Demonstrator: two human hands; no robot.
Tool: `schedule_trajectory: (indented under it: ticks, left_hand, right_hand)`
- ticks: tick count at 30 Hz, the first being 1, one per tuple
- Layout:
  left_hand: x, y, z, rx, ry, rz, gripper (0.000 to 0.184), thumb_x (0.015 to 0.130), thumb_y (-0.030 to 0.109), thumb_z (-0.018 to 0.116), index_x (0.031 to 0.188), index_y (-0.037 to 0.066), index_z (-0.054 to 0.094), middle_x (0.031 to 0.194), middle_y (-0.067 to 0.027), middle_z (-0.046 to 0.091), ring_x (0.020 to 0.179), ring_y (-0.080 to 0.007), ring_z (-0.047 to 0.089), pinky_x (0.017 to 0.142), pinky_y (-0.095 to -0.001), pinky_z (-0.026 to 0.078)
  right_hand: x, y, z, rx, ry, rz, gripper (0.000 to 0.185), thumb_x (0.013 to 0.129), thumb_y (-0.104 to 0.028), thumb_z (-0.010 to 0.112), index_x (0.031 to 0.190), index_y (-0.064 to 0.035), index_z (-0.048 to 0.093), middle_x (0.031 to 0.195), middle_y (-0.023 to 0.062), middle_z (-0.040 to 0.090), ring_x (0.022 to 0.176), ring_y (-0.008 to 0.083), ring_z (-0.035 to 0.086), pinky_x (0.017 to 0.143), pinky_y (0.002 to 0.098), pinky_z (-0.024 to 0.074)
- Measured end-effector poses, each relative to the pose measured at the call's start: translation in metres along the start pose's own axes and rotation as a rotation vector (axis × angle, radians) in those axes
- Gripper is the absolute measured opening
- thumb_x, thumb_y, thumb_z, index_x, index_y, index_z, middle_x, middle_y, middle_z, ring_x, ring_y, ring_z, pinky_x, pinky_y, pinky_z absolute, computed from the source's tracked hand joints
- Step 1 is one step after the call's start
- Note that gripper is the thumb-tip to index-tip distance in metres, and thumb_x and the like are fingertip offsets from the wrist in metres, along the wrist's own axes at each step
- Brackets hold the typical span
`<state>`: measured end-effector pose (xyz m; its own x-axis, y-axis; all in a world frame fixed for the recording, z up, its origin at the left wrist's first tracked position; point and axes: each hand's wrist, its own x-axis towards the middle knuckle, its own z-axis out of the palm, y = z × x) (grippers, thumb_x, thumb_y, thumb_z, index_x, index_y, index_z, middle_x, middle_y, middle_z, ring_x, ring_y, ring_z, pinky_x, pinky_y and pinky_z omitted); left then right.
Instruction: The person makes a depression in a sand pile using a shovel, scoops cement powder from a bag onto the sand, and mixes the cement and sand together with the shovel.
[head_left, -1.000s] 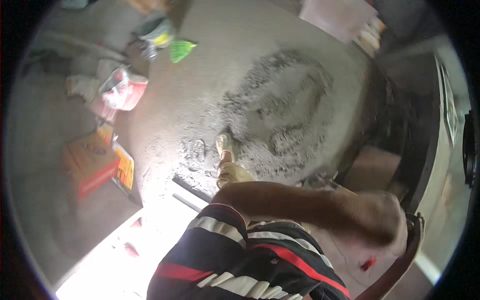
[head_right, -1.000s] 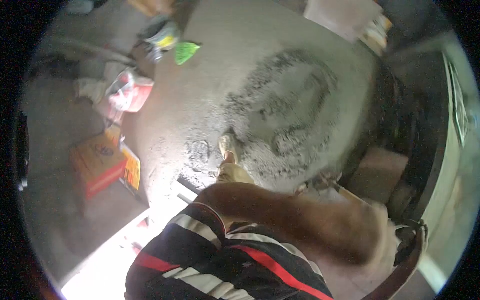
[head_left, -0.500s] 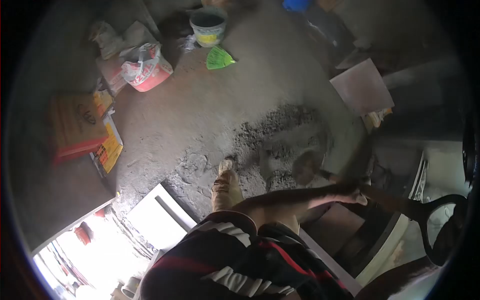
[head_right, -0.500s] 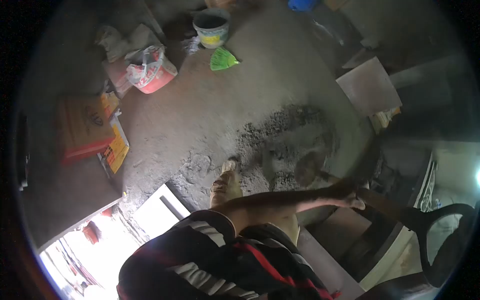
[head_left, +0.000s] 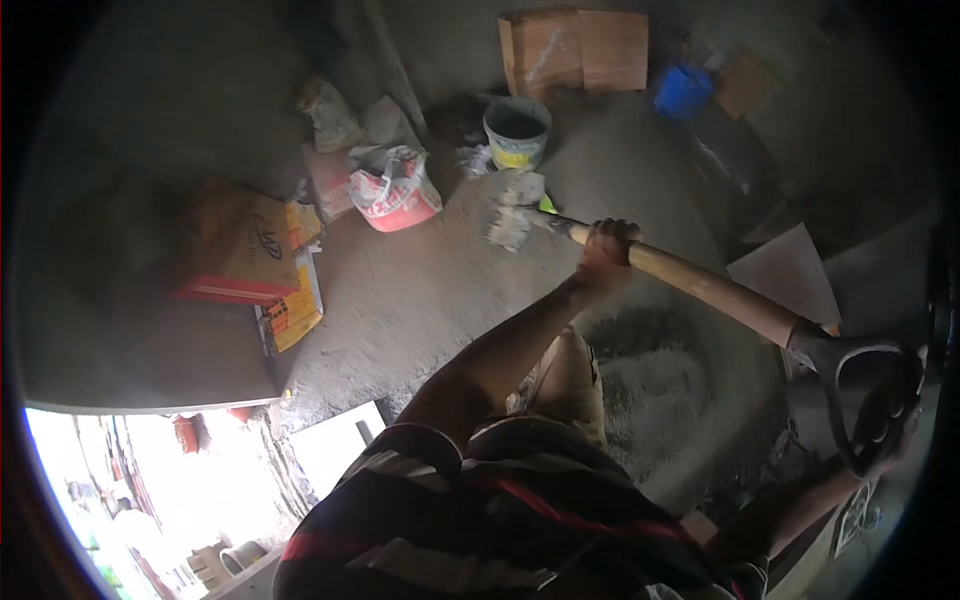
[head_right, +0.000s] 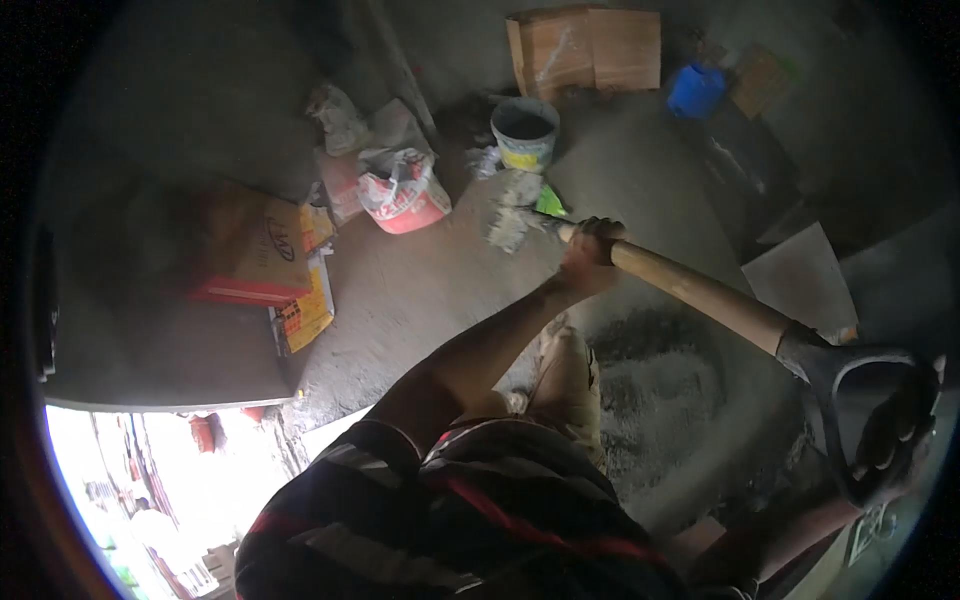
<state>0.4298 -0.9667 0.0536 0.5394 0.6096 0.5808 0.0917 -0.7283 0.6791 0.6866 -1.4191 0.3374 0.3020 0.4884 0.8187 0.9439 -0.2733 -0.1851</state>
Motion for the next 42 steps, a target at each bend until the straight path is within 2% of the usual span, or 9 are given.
schedule_trajectory:
  ticks: [4, 5, 8, 11, 14, 20, 30, 35, 42]
  left_hand:
    - [0.057, -0.039, -0.015, 0.136, -0.105, -0.057, 0.023, 0.073, 0.007, 0.063, 0.095, 0.009, 0.06, 0.093, -0.0117, 0.062, 0.096, -0.034, 0.058, 0.089, -0.0456, 0.043]
    - [0.074, -0.054, -0.014, 0.152, -0.088, -0.058, 0.023, 0.073, 0.007, 0.063, 0.095, 0.009, 0.06, 0.093, -0.0117, 0.062, 0.096, -0.034, 0.058, 0.089, -0.0456, 0.043]
    - [0.123, -0.104, 0.004, 0.303, -0.123, 0.016, 0.028, 0.072, 0.007, 0.064, 0.099, 0.009, 0.062, 0.097, -0.0116, 0.062, 0.098, -0.0328, 0.058, 0.089, -0.0465, 0.043]
    - [0.154, -0.139, 0.025, 0.385, -0.082, 0.099, 0.025, 0.074, 0.003, 0.063, 0.098, 0.007, 0.063, 0.094, -0.0139, 0.063, 0.097, -0.0354, 0.06, 0.085, -0.0462, 0.047]
    - [0.212, -0.169, 0.023, 0.457, -0.191, 0.013, 0.027, 0.073, 0.002, 0.062, 0.1, 0.007, 0.063, 0.094, -0.015, 0.062, 0.096, -0.0362, 0.06, 0.085, -0.047, 0.047]
    - [0.26, -0.21, 0.008, 0.656, 0.126, -0.082, 0.028, 0.074, 0.003, 0.061, 0.101, 0.009, 0.066, 0.102, -0.0133, 0.061, 0.107, -0.0351, 0.057, 0.094, -0.0471, 0.044]
    - [0.3, -0.265, -0.074, 0.686, 0.417, -0.208, 0.022, 0.073, 0.014, 0.072, 0.093, 0.011, 0.064, 0.098, -0.0115, 0.063, 0.098, -0.0375, 0.058, 0.082, -0.0473, 0.046]
    - [0.297, -0.331, -0.118, 0.71, 0.491, -0.262, 0.023, 0.074, 0.016, 0.069, 0.096, 0.01, 0.064, 0.101, -0.0109, 0.061, 0.099, -0.0367, 0.057, 0.083, -0.0492, 0.045]
    - [0.253, -0.462, -0.192, 0.648, 0.48, -0.439, 0.029, 0.072, 0.019, 0.073, 0.099, 0.009, 0.064, 0.103, -0.0169, 0.06, 0.099, -0.0421, 0.057, 0.084, -0.052, 0.046]
  right_hand:
    - [0.053, -0.017, 0.127, 0.324, -0.035, -0.107, 0.052, 0.1, -0.026, 0.056, 0.14, 0.0045, 0.047, 0.115, 0.0152, 0.064, 0.098, 0.025, 0.066, 0.083, 0.0347, 0.0544]
    - [0.055, 0.013, 0.145, 0.727, -0.107, 0.336, 0.05, 0.1, -0.025, 0.056, 0.14, 0.0045, 0.047, 0.11, 0.0125, 0.064, 0.092, 0.0219, 0.064, 0.078, 0.0327, 0.0526]
    - [0.074, 0.061, 0.254, 1.066, 0.179, 0.956, 0.051, 0.099, -0.023, 0.055, 0.142, 0.0036, 0.045, 0.093, 0.0046, 0.056, 0.069, 0.0138, 0.053, 0.062, 0.0253, 0.0428]
    - [0.091, 0.102, 0.301, 1.253, -0.456, 0.559, 0.06, 0.091, -0.033, 0.065, 0.141, -0.0041, 0.048, 0.088, 0.0048, 0.056, 0.056, 0.0128, 0.051, 0.05, 0.024, 0.0396]
    - [0.121, 0.11, 0.357, 1.259, -0.431, 0.512, 0.061, 0.088, -0.033, 0.067, 0.139, -0.0038, 0.048, 0.09, 0.0061, 0.058, 0.055, 0.0122, 0.052, 0.048, 0.0247, 0.0393]
    - [0.194, 0.096, 0.425, 1.098, -0.366, 0.632, 0.043, 0.089, -0.002, 0.056, 0.131, -0.0021, 0.05, 0.092, 0.0038, 0.057, 0.063, 0.0055, 0.047, 0.055, 0.0193, 0.0376]
    - [0.265, -0.003, 0.506, 0.902, -0.41, -0.174, 0.06, 0.074, -0.007, 0.08, 0.129, -0.0007, 0.057, 0.114, 0.0131, 0.067, 0.105, 0.0237, 0.066, 0.088, 0.0346, 0.0521]
    - [0.31, -0.082, 0.556, 0.955, -0.484, -0.516, 0.052, 0.061, 0.002, 0.085, 0.108, -0.0059, 0.065, 0.103, 0.0087, 0.068, 0.084, 0.0225, 0.065, 0.074, 0.0333, 0.0508]
    - [0.318, -0.211, 0.656, 0.974, -0.773, -0.405, 0.05, 0.067, 0.009, 0.078, 0.113, -0.0035, 0.063, 0.115, 0.0104, 0.062, 0.107, 0.0207, 0.06, 0.093, 0.0345, 0.0473]
